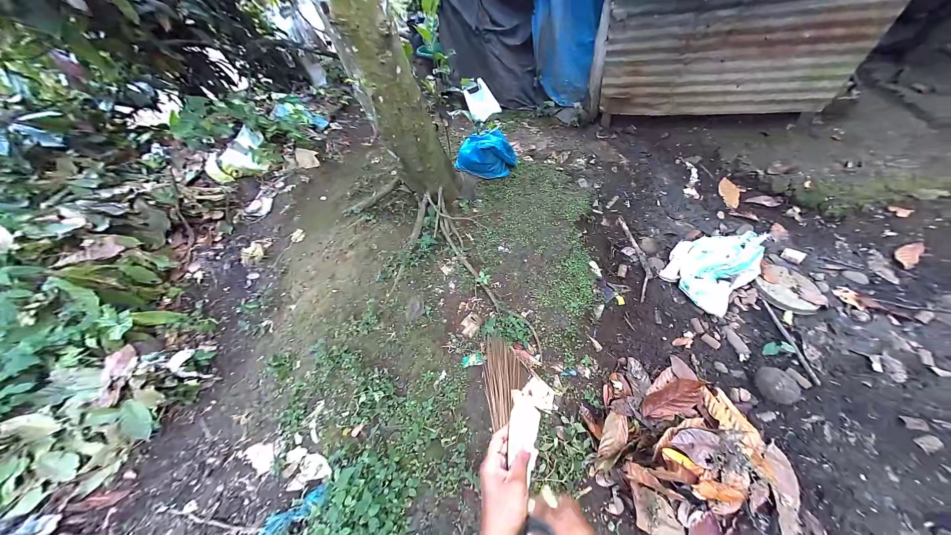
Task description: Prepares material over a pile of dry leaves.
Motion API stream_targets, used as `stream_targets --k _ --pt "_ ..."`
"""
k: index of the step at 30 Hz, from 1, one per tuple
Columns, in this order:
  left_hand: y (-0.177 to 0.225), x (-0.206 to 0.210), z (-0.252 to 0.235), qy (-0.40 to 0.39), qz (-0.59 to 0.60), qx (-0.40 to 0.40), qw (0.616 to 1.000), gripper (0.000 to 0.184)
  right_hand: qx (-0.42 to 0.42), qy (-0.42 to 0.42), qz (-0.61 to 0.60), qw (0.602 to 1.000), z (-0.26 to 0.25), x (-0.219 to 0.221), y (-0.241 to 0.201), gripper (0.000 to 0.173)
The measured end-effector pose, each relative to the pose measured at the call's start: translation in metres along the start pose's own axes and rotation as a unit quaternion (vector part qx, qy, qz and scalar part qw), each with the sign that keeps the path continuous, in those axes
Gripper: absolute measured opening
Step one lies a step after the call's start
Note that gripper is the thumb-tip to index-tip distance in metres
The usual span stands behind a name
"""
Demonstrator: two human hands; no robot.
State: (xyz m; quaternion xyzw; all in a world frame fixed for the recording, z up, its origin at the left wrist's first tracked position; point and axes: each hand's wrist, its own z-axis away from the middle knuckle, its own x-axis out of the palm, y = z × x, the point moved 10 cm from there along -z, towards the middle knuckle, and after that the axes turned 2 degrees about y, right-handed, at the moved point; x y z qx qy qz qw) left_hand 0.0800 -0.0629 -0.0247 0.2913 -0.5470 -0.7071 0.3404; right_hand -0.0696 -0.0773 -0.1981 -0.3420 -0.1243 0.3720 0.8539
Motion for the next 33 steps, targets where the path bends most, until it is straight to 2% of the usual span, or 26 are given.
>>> stream_targets --k 1,3,4,5,8,11,13,16,18,20,21,23,25,31,33 --pt "0.005 0.003 -0.005 -0.009 -0.045 0.019 0.999 0.034 0.004 0.013 -0.086 0.996 -0.003 -0.015 -0.014 0.033" --pt "0.014 0.022 -0.013 -0.059 -0.156 0.051 0.985 0.037 -0.064 -0.007 -0.311 0.948 -0.001 -0.038 -0.055 0.039" --pt "0.009 0.039 -0.014 -0.111 -0.196 0.056 0.973 0.043 -0.106 -0.025 -0.356 0.928 0.004 -0.045 -0.073 0.041" --pt "-0.001 0.058 -0.01 -0.165 -0.232 0.055 0.957 0.053 -0.126 -0.008 -0.349 0.929 0.009 -0.053 -0.084 0.036" --pt "-0.038 0.099 0.0 -0.268 -0.335 0.011 0.903 0.082 -0.118 0.165 -0.279 0.939 0.015 -0.084 -0.092 0.023" --pt "-0.085 0.112 0.005 -0.347 -0.365 -0.094 0.859 0.093 -0.088 0.227 -0.268 0.932 0.022 -0.102 -0.07 0.012" --pt "-0.121 0.115 0.015 -0.399 -0.336 -0.166 0.837 0.084 -0.108 0.234 -0.298 0.919 0.018 -0.106 -0.037 0.011" --pt "-0.183 0.132 0.038 -0.465 -0.205 -0.237 0.828 0.051 -0.132 0.231 -0.368 0.891 -0.001 -0.118 0.016 0.007" --pt "-0.227 0.142 0.056 -0.474 -0.139 -0.328 0.805 0.045 -0.134 0.238 -0.38 0.884 -0.017 -0.127 0.056 0.009" --pt "-0.273 0.155 0.068 -0.476 -0.139 -0.381 0.78 0.037 -0.141 0.281 -0.38 0.87 -0.033 -0.142 0.1 0.01" --pt "-0.298 0.162 0.071 -0.478 -0.16 -0.384 0.773 0.034 -0.136 0.308 -0.388 0.858 -0.041 -0.149 0.122 0.011" --pt "-0.345 0.174 0.069 -0.466 -0.206 -0.357 0.783 0.033 -0.114 0.353 -0.415 0.831 -0.06 -0.159 0.166 0.013" --pt "-0.387 0.19 0.065 -0.46 -0.211 -0.329 0.798 0.02 -0.098 0.388 -0.423 0.813 -0.084 -0.173 0.206 0.014" --pt "-0.502 0.23 0.037 -0.516 -0.227 -0.258 0.784 0.024 -0.133 0.445 -0.375 0.803 -0.163 -0.226 0.307 0.014" --pt "-0.533 0.241 0.017 -0.494 -0.228 -0.227 0.807 0.025 -0.119 0.455 -0.383 0.795 -0.186 -0.237 0.335 0.014"
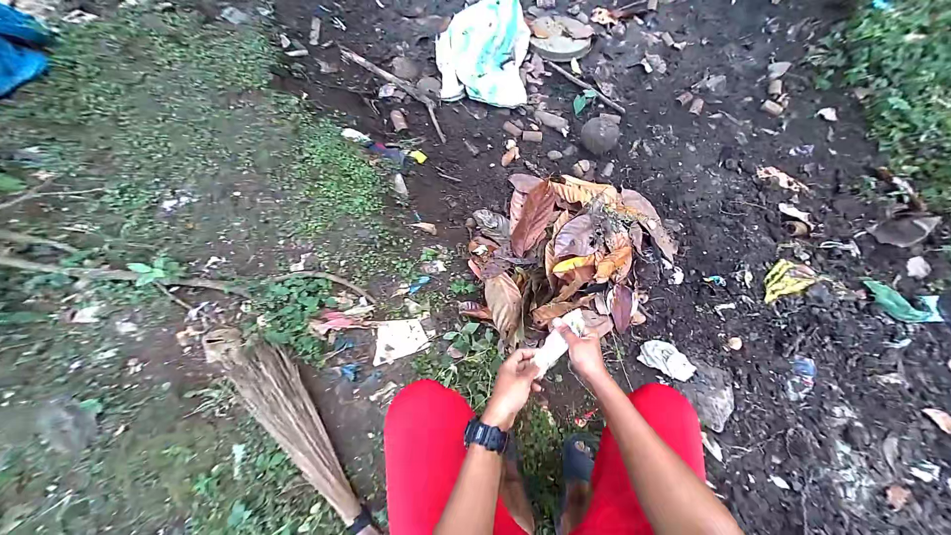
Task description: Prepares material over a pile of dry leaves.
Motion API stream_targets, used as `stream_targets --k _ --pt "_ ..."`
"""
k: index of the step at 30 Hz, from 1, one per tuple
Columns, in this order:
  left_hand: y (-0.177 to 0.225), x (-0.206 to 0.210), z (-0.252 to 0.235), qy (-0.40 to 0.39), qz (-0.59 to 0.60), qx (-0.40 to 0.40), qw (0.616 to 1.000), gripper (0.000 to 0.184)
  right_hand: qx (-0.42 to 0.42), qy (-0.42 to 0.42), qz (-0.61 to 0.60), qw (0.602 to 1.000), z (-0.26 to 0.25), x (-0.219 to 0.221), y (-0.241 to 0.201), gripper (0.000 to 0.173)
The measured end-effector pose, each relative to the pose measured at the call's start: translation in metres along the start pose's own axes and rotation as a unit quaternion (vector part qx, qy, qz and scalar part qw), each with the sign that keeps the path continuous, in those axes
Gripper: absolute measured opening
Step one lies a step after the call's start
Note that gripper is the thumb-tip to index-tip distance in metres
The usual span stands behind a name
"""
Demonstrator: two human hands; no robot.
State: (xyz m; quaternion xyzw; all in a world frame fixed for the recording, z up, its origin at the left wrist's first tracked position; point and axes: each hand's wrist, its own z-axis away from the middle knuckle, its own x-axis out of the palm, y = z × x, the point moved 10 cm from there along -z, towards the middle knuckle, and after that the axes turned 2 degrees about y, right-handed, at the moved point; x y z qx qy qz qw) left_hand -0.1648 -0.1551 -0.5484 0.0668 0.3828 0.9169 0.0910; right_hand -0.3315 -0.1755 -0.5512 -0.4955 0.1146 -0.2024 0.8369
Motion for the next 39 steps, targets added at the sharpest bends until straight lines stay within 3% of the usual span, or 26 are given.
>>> stream_targets --k 5,9,11,13,20,23,27,29,31,34,39 --pt "-0.028 -0.044 -0.059 0.153 0.011 0.037 0.987 0.04 0.116 -0.084 -0.111 0.983 -0.053 -0.003 0.048 0.031" --pt "-0.016 -0.051 -0.061 0.217 -0.033 0.112 0.969 0.024 0.058 -0.085 -0.057 0.993 -0.053 -0.004 0.026 0.043" --pt "-0.004 -0.045 -0.056 0.222 -0.052 0.149 0.962 0.024 -0.001 -0.109 0.027 0.994 -0.048 -0.008 0.017 0.044" --pt "0.009 -0.04 -0.049 0.224 -0.082 0.172 0.956 0.025 -0.006 -0.123 0.083 0.989 -0.043 -0.014 0.013 0.039" --pt "0.019 -0.042 -0.052 0.238 -0.1 0.18 0.949 0.027 0.094 -0.112 -0.012 0.989 -0.051 -0.029 -0.004 0.019" --pt "0.016 -0.039 -0.054 0.235 -0.052 0.158 0.958 0.032 0.125 -0.142 0.065 0.98 -0.049 -0.024 -0.008 0.024" --pt "0.028 -0.032 -0.059 0.243 -0.091 0.194 0.946 0.028 0.141 -0.154 0.132 0.969 -0.052 -0.021 -0.01 0.025" --pt "0.036 -0.026 -0.06 0.243 -0.128 0.229 0.934 0.025 0.151 -0.118 0.092 0.977 -0.057 -0.025 0.003 0.053" --pt "0.045 -0.021 -0.062 0.243 -0.16 0.27 0.918 0.023 0.158 -0.079 0.076 0.981 -0.061 -0.028 0.018 0.064" --pt "0.051 -0.016 -0.066 0.243 -0.19 0.323 0.895 0.022 0.168 -0.051 0.062 0.983 -0.067 -0.026 0.04 0.063" --pt "0.058 -0.008 -0.066 0.237 -0.165 0.335 0.897 0.02 0.147 0.0 0.03 0.989 -0.08 -0.022 0.044 0.06"
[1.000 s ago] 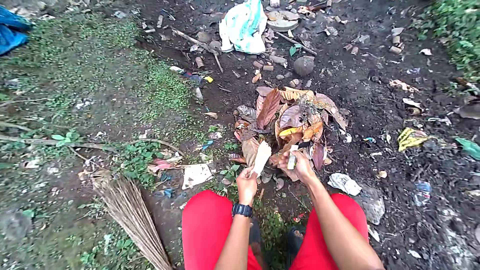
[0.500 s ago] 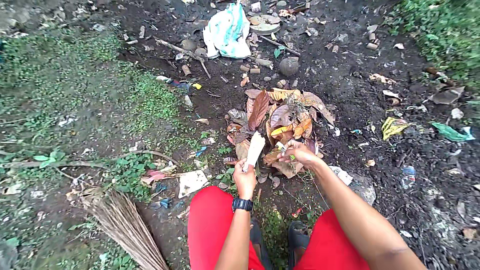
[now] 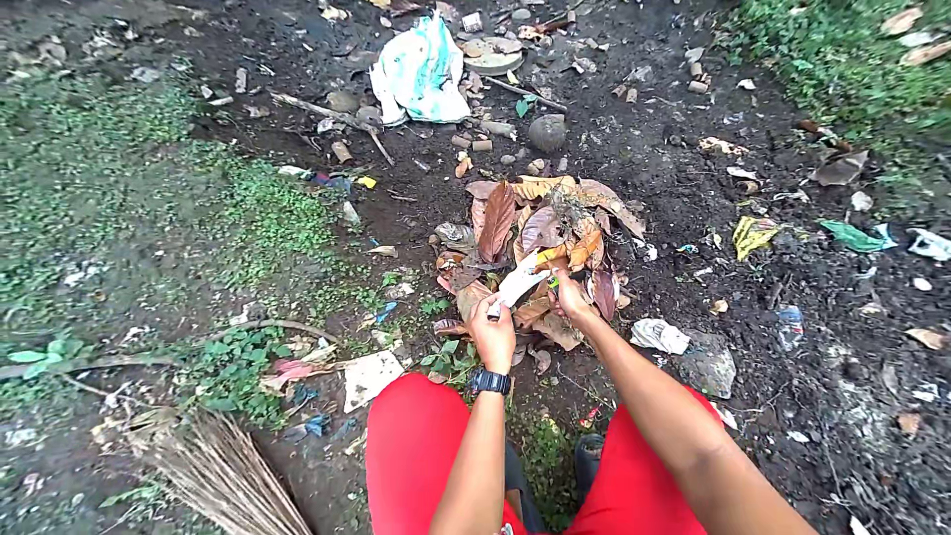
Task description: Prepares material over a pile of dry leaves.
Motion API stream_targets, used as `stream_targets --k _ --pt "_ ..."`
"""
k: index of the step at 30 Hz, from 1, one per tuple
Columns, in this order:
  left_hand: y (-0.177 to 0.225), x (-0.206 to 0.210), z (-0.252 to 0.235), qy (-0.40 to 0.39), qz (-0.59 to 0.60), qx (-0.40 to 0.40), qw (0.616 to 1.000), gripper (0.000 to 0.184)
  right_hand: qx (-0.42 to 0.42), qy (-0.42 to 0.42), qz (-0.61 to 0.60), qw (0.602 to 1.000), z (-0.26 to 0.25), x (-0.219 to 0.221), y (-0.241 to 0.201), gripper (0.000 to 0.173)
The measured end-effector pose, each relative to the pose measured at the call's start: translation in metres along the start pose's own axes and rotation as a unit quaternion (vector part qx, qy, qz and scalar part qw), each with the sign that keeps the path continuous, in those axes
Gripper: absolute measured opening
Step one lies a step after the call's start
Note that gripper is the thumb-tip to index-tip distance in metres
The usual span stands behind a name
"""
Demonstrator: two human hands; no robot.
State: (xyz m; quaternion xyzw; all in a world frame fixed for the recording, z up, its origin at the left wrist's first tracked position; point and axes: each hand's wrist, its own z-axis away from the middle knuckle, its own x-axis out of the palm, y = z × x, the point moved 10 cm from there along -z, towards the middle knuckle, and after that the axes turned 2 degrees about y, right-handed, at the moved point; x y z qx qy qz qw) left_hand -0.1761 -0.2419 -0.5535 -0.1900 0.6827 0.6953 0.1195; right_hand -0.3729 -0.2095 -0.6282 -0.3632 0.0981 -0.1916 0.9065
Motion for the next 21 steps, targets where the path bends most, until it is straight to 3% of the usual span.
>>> stream_targets --k 10,21 --pt "0.012 -0.001 -0.011 0.04 0.012 0.011 0.999 0.018 -0.008 -0.005 -0.061 0.998 -0.015 0.01 -0.009 0.059" --pt "0.024 -0.002 -0.01 0.063 -0.026 0.062 0.996 0.017 0.072 -0.086 -0.102 0.988 -0.012 0.021 0.012 0.064"
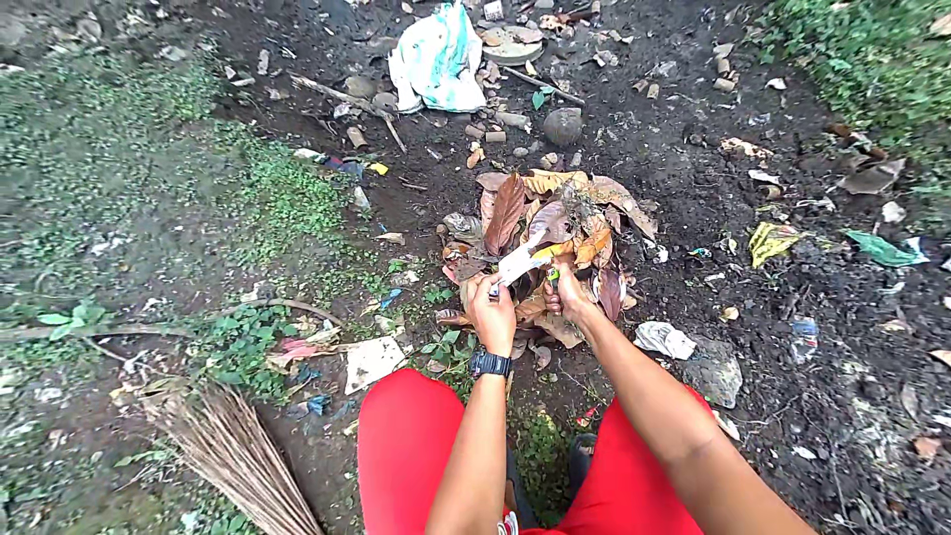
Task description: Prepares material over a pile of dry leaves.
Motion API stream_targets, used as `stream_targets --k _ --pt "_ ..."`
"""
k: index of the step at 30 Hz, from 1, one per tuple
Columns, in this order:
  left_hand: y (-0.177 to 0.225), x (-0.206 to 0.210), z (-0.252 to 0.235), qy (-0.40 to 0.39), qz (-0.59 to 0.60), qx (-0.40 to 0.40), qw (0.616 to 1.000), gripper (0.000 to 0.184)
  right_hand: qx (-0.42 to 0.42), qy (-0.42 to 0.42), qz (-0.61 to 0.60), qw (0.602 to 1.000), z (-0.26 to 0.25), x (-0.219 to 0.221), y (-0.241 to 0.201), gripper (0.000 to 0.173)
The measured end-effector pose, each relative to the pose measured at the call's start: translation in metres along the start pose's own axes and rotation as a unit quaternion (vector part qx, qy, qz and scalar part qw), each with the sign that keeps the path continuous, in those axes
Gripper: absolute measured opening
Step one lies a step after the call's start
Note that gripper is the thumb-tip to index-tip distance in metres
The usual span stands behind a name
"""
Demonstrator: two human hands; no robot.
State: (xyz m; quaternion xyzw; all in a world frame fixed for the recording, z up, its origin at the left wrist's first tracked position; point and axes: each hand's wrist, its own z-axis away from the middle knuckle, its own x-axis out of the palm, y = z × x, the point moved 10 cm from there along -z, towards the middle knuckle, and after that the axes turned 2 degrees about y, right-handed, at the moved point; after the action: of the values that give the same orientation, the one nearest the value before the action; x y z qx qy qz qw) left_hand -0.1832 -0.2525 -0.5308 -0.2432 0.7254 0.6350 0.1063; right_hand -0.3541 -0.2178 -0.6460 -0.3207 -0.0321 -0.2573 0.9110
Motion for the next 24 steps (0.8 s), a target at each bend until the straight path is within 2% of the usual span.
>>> stream_targets --k 9,20,24 --pt "0.005 0.003 0.002 -0.004 0.001 0.022 1.0 0.014 0.056 -0.042 -0.04 0.997 -0.008 0.002 0.014 0.06" --pt "0.007 0.007 0.007 -0.014 0.004 0.027 1.0 0.016 0.082 -0.063 -0.072 0.992 -0.013 -0.001 0.022 0.058" --pt "0.008 0.007 0.008 -0.006 0.005 0.032 0.999 0.015 0.088 -0.061 -0.082 0.991 -0.009 -0.001 0.028 0.065"
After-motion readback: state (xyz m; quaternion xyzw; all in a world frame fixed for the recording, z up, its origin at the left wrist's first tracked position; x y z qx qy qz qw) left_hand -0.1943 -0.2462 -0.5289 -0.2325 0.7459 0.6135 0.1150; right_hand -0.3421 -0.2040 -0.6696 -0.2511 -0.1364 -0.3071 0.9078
